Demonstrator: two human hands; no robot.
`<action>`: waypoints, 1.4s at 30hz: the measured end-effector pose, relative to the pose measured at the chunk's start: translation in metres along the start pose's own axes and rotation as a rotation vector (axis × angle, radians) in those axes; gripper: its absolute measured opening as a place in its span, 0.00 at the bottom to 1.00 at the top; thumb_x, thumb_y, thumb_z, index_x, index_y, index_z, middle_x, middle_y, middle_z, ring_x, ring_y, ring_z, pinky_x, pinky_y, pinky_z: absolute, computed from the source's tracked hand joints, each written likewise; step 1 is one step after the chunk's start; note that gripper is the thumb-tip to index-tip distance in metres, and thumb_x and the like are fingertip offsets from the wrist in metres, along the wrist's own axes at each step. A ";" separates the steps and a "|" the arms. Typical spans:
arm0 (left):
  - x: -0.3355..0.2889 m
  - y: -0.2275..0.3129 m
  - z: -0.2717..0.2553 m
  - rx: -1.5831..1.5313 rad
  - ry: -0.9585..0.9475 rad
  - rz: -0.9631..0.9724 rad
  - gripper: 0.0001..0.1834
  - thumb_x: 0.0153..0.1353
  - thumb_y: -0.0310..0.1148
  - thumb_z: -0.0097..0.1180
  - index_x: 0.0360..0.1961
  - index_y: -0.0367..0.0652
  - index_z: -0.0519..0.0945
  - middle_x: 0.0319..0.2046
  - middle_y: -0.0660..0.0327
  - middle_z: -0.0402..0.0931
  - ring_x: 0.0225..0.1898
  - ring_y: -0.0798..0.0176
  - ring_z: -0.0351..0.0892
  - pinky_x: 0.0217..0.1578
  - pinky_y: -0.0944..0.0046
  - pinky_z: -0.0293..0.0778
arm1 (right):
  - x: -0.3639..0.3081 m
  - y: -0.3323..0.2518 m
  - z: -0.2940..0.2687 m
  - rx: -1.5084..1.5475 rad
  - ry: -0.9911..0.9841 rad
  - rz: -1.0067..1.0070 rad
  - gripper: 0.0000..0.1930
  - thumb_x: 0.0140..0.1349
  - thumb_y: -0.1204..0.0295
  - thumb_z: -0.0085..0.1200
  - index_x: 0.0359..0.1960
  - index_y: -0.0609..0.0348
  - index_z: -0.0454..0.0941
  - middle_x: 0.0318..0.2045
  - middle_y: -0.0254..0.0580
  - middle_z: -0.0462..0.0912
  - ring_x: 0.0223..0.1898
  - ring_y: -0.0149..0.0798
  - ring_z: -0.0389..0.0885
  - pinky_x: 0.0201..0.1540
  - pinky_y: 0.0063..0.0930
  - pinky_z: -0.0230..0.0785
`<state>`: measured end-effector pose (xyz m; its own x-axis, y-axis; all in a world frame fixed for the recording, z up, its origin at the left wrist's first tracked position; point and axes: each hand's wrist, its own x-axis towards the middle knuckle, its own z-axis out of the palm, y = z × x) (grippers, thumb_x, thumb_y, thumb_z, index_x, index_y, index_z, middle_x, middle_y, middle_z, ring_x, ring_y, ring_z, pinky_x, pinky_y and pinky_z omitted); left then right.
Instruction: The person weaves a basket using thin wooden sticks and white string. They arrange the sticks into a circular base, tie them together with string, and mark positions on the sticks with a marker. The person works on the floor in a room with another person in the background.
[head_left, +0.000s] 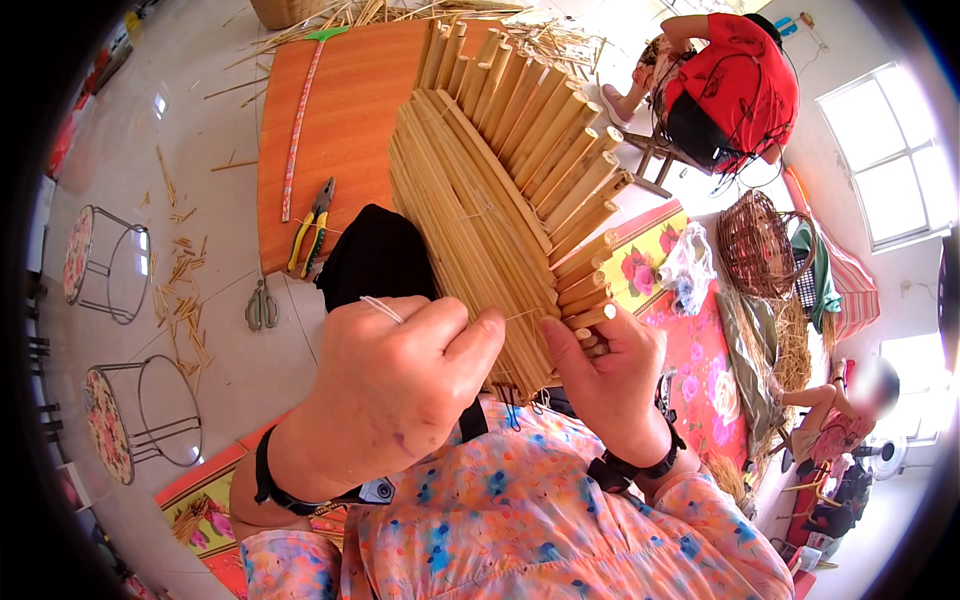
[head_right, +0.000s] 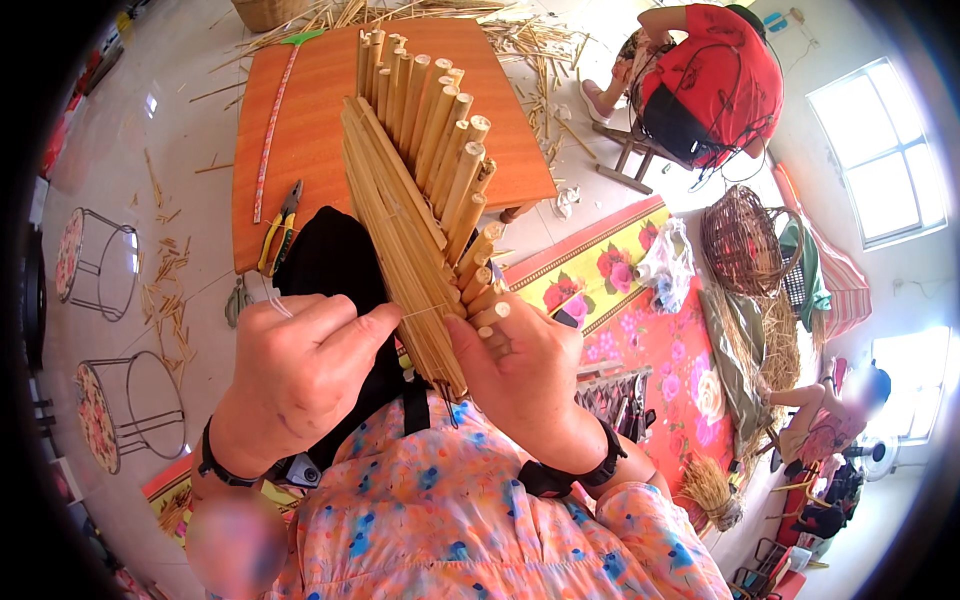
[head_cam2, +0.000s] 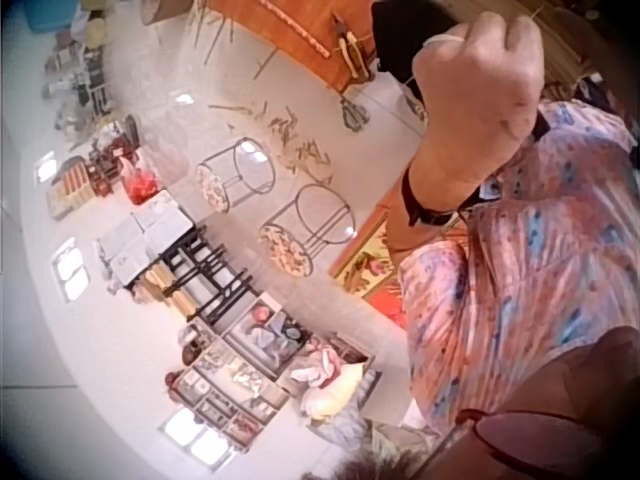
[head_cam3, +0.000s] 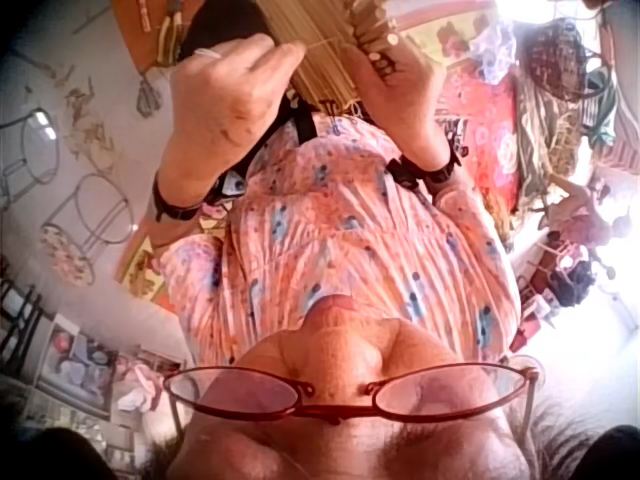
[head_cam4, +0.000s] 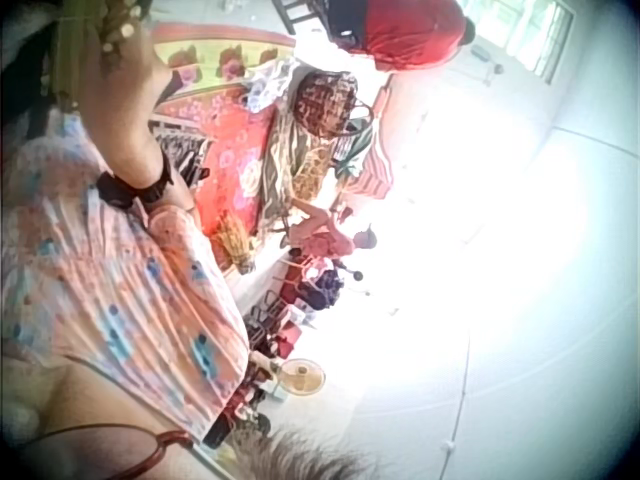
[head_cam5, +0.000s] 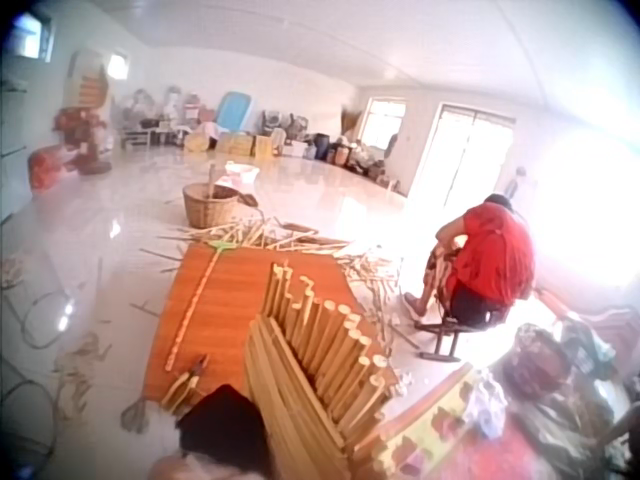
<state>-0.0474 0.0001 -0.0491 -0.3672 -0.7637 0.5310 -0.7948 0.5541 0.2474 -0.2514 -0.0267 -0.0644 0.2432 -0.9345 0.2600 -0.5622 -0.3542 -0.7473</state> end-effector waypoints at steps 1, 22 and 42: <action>0.000 0.000 -0.001 0.010 -0.011 0.001 0.06 0.42 0.30 0.54 0.25 0.43 0.74 0.16 0.65 0.62 0.17 0.66 0.72 0.15 0.67 0.66 | 0.000 0.000 0.000 0.003 0.000 -0.003 0.06 0.58 0.78 0.61 0.27 0.65 0.77 0.20 0.32 0.77 0.21 0.18 0.69 0.21 0.17 0.62; 0.005 0.001 -0.008 0.014 -0.071 -0.007 0.06 0.42 0.30 0.54 0.24 0.44 0.74 0.17 0.65 0.63 0.17 0.66 0.72 0.16 0.67 0.66 | 0.001 0.001 0.000 -0.029 0.015 -0.017 0.05 0.58 0.77 0.61 0.28 0.65 0.77 0.19 0.31 0.77 0.20 0.17 0.69 0.21 0.17 0.62; 0.004 -0.001 -0.001 0.012 -0.035 -0.014 0.06 0.41 0.30 0.55 0.23 0.47 0.71 0.16 0.66 0.62 0.17 0.67 0.72 0.16 0.68 0.66 | 0.001 0.003 -0.001 0.002 0.002 -0.014 0.05 0.59 0.77 0.61 0.29 0.66 0.77 0.20 0.31 0.77 0.21 0.17 0.69 0.21 0.16 0.63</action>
<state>-0.0475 -0.0028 -0.0466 -0.3731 -0.7825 0.4985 -0.8055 0.5398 0.2445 -0.2535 -0.0289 -0.0659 0.2494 -0.9294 0.2722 -0.5568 -0.3676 -0.7449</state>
